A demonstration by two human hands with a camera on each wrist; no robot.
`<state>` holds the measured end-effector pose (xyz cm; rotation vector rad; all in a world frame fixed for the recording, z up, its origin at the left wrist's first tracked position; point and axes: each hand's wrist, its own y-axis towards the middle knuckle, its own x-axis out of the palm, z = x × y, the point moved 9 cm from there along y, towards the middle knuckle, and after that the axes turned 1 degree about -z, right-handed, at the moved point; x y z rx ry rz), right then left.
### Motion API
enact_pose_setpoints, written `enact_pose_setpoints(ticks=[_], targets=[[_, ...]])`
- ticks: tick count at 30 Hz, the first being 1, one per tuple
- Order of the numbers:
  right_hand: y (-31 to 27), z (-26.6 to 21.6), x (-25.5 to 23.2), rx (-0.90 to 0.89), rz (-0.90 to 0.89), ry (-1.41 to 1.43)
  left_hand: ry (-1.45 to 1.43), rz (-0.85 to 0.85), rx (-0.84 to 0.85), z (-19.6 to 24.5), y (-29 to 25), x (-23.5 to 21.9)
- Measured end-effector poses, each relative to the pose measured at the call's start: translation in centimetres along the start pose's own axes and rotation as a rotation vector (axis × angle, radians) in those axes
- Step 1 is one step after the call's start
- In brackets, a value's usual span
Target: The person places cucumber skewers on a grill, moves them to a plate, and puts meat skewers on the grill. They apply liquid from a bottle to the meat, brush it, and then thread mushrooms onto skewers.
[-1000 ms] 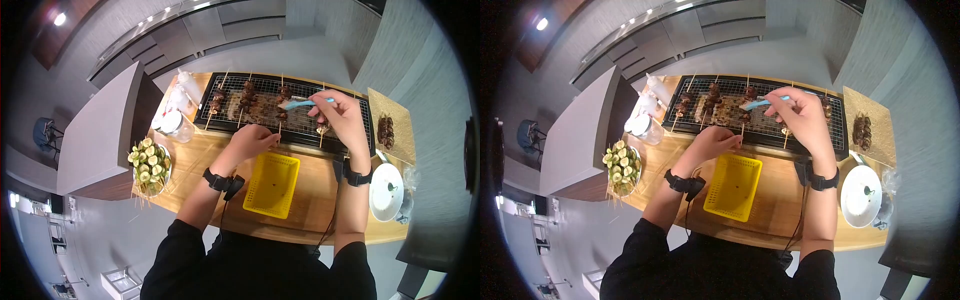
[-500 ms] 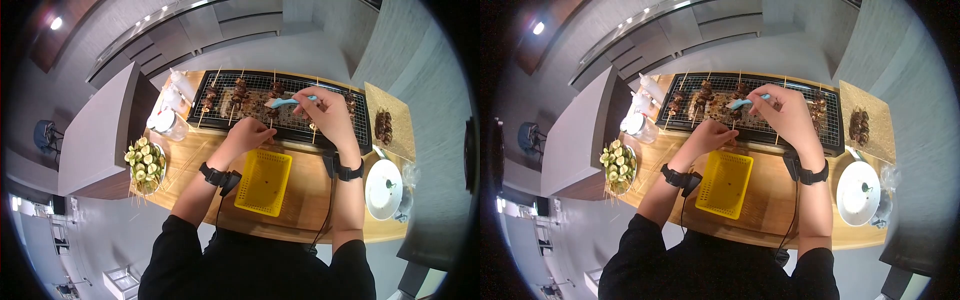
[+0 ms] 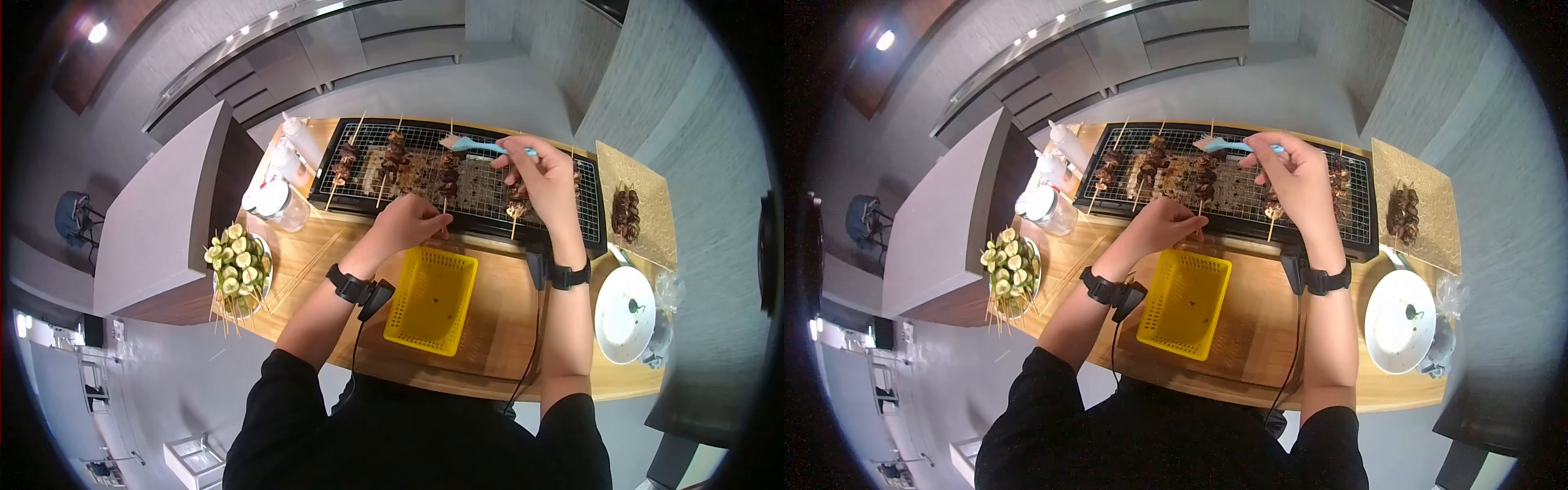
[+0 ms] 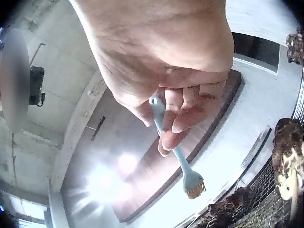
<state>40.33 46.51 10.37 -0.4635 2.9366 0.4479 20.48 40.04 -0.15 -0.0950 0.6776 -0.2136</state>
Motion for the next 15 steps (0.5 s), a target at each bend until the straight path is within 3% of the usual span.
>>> enact_pose_setpoints(ticks=[15], targets=[[0.9,2.7,0.4,-0.038,0.065,-0.017,-0.175,-0.027,0.066,0.7,0.0,0.2]])
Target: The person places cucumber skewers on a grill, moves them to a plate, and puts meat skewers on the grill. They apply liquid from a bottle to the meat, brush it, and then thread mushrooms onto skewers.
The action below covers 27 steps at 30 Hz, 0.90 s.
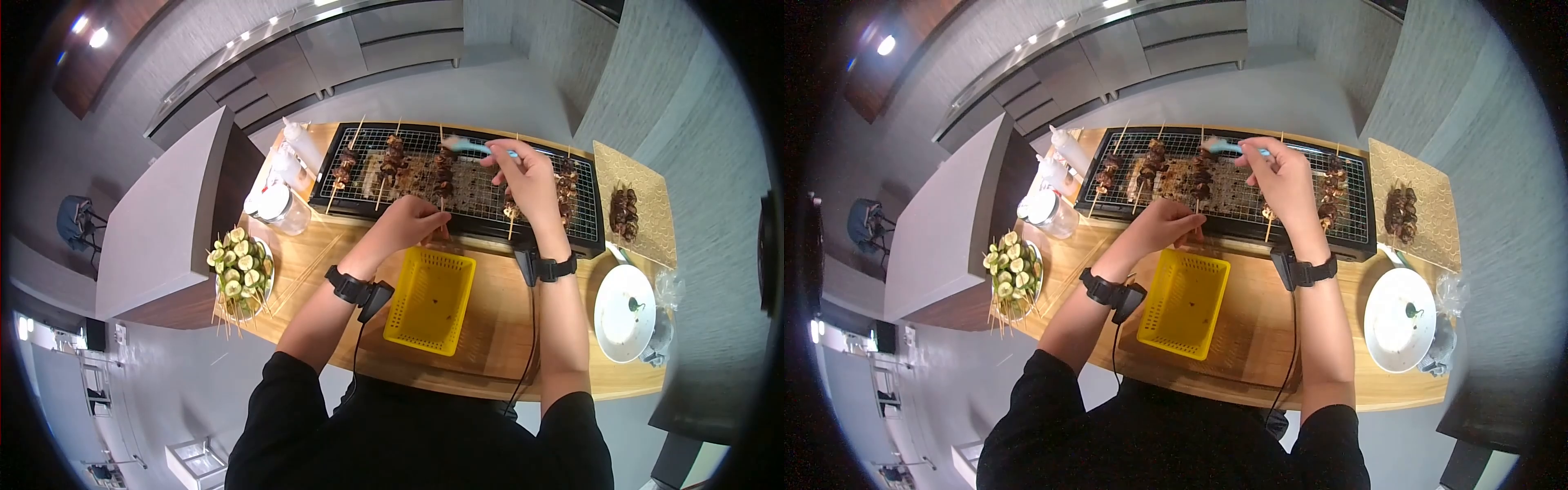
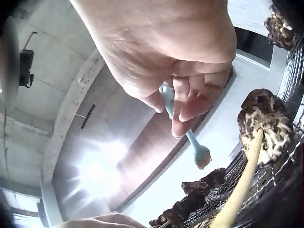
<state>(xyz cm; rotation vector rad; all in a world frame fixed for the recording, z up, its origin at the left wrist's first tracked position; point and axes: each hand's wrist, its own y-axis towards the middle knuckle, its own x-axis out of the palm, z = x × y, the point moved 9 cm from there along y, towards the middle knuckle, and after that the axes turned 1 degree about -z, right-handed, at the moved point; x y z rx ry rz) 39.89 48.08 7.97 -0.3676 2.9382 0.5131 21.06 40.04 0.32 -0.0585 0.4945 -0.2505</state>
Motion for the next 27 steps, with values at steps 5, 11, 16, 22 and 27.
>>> enact_pose_setpoints(ticks=[5,11,16,22,27], targets=[[-0.1,-0.3,-0.7,-0.026,0.070,0.028,-0.117,0.012,0.000,-0.9,0.2,-0.1],[-0.3,-0.9,-1.1,0.009,0.035,0.069,-0.307,0.004,-0.043,-0.9,-0.2,-0.3],[-0.6,-2.8,-2.3,-0.039,0.054,0.134,-0.364,0.002,0.006,0.4,-0.9,-0.2],[-1.1,-3.8,-3.3,-0.017,0.070,0.125,-0.403,0.016,0.021,1.1,-1.5,-0.2],[-1.2,-4.0,-3.1,-0.024,0.018,0.090,-0.484,0.053,0.036,0.9,-1.8,-0.4]])
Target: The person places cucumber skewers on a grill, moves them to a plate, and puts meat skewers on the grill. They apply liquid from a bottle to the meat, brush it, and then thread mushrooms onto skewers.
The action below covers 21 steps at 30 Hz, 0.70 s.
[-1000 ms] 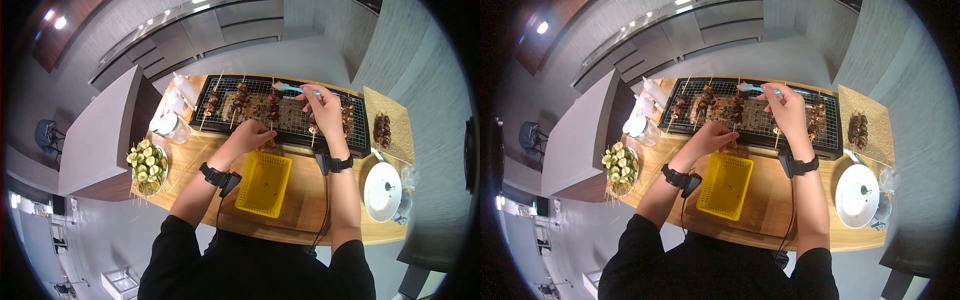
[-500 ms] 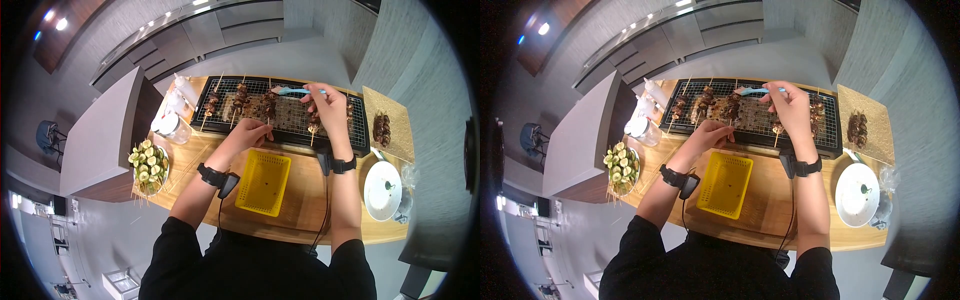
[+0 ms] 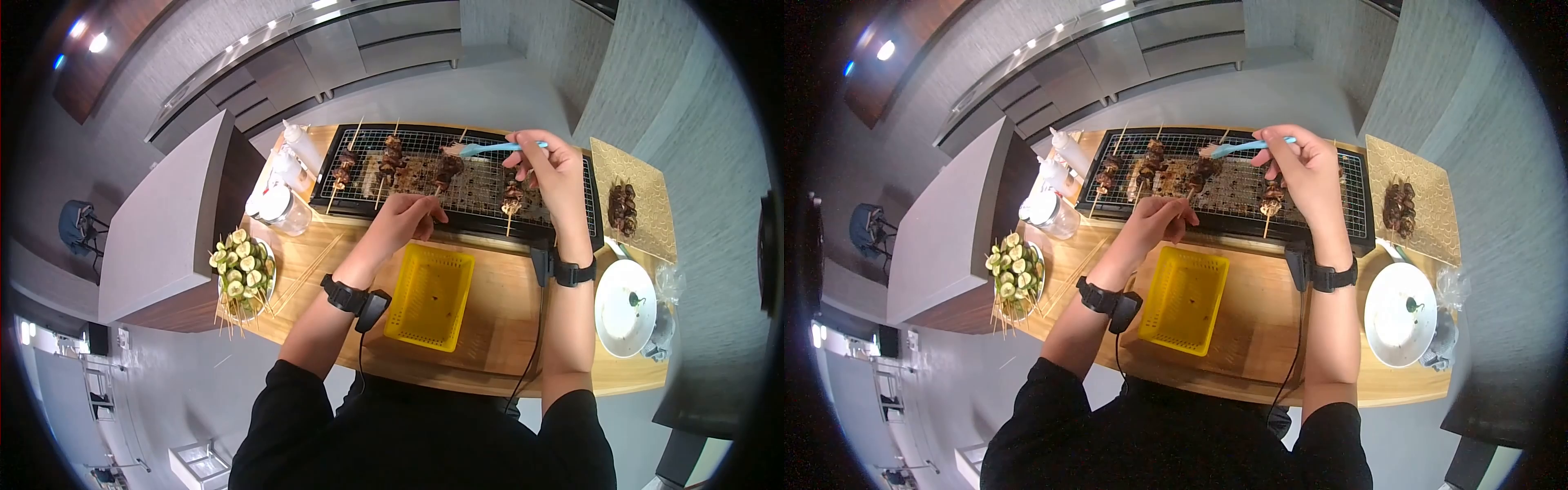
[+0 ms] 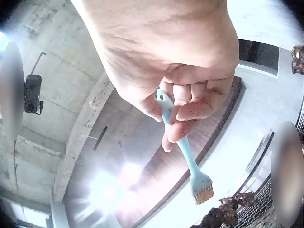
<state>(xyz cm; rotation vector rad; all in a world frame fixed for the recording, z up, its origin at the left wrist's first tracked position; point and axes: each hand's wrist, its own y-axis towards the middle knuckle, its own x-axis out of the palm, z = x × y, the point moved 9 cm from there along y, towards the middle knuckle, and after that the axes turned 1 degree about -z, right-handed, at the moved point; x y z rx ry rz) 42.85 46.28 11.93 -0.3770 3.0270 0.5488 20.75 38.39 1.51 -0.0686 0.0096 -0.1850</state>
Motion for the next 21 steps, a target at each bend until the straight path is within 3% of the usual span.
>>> enact_pose_setpoints(ticks=[8,17,21], targets=[[-0.1,0.1,0.4,0.022,-0.044,-0.016,0.104,-0.024,-0.023,-1.4,0.7,-0.2],[-0.4,1.2,2.9,0.088,-0.265,-0.103,0.264,-0.025,-0.115,-2.6,1.5,-0.6],[-0.3,1.0,3.3,0.047,-0.226,-0.096,0.307,-0.022,-0.092,-2.6,1.5,-0.6]])
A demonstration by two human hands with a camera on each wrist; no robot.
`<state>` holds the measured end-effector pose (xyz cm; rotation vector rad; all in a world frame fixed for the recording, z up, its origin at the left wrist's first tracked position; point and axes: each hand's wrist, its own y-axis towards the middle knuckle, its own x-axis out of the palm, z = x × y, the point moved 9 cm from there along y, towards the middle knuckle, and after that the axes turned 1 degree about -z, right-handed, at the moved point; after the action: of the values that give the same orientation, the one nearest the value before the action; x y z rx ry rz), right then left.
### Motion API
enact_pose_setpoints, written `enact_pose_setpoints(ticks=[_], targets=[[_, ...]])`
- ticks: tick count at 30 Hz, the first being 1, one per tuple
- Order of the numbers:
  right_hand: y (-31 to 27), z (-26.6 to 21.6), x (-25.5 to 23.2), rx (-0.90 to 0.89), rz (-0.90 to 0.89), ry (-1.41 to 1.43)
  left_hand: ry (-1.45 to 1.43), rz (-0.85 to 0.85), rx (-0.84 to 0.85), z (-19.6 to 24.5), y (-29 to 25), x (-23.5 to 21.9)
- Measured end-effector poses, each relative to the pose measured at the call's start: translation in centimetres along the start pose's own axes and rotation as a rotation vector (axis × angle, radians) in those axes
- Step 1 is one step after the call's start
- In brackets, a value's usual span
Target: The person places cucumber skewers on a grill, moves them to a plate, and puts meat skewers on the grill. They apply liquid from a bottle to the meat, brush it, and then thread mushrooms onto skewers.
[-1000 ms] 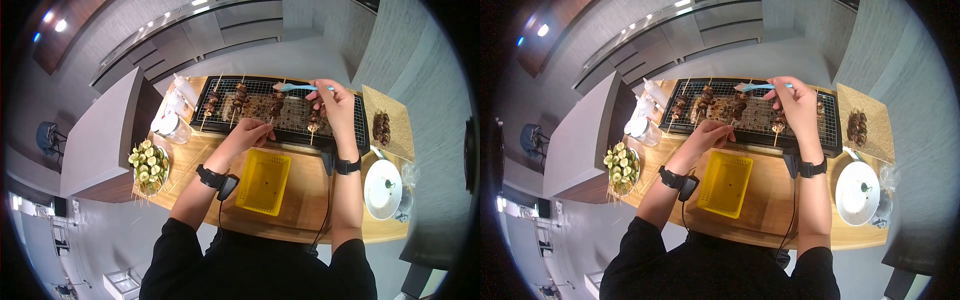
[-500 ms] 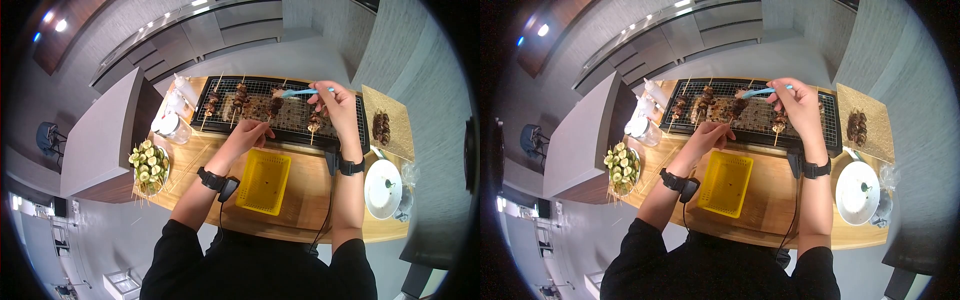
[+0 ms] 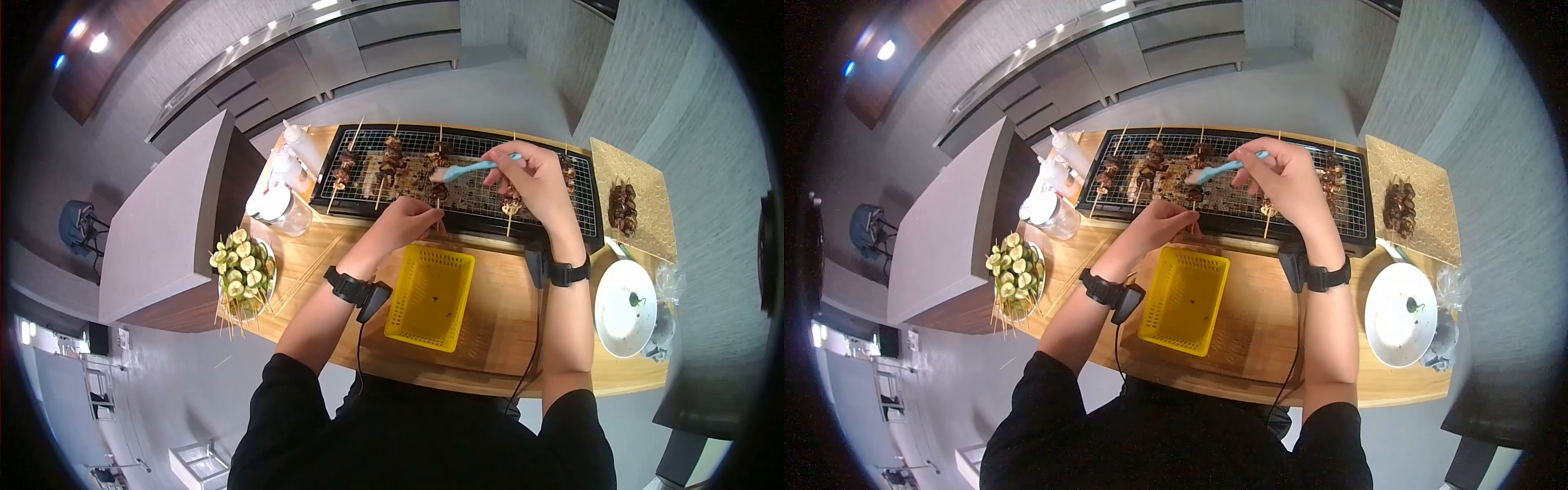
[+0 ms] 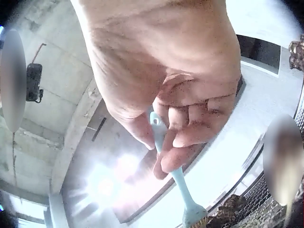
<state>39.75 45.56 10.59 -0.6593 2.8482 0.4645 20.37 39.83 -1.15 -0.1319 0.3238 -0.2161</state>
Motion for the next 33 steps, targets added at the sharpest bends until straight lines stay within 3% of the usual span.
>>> enact_pose_setpoints(ticks=[2,5,8,13,23,26,33], targets=[[0.0,0.2,-0.2,0.025,0.047,0.053,0.020,0.011,0.010,-0.2,0.1,-0.1],[0.2,0.9,0.7,0.027,-0.067,-0.041,0.068,0.009,0.020,-0.2,0.1,-0.3],[0.6,1.5,-0.4,0.012,0.079,0.044,0.097,0.005,0.028,-0.1,0.0,-0.3],[0.8,2.4,0.0,0.025,0.131,0.028,0.096,0.007,0.045,0.0,-0.1,-0.3],[0.9,3.0,-0.3,-0.027,0.264,0.090,0.548,0.128,0.033,2.4,-1.8,-1.7],[1.0,3.5,0.4,0.001,0.178,0.015,0.576,0.161,0.087,4.1,-2.6,-1.8],[-2.3,-1.6,-5.1,-0.046,0.361,0.155,0.505,0.026,0.215,6.8,-2.3,1.7]])
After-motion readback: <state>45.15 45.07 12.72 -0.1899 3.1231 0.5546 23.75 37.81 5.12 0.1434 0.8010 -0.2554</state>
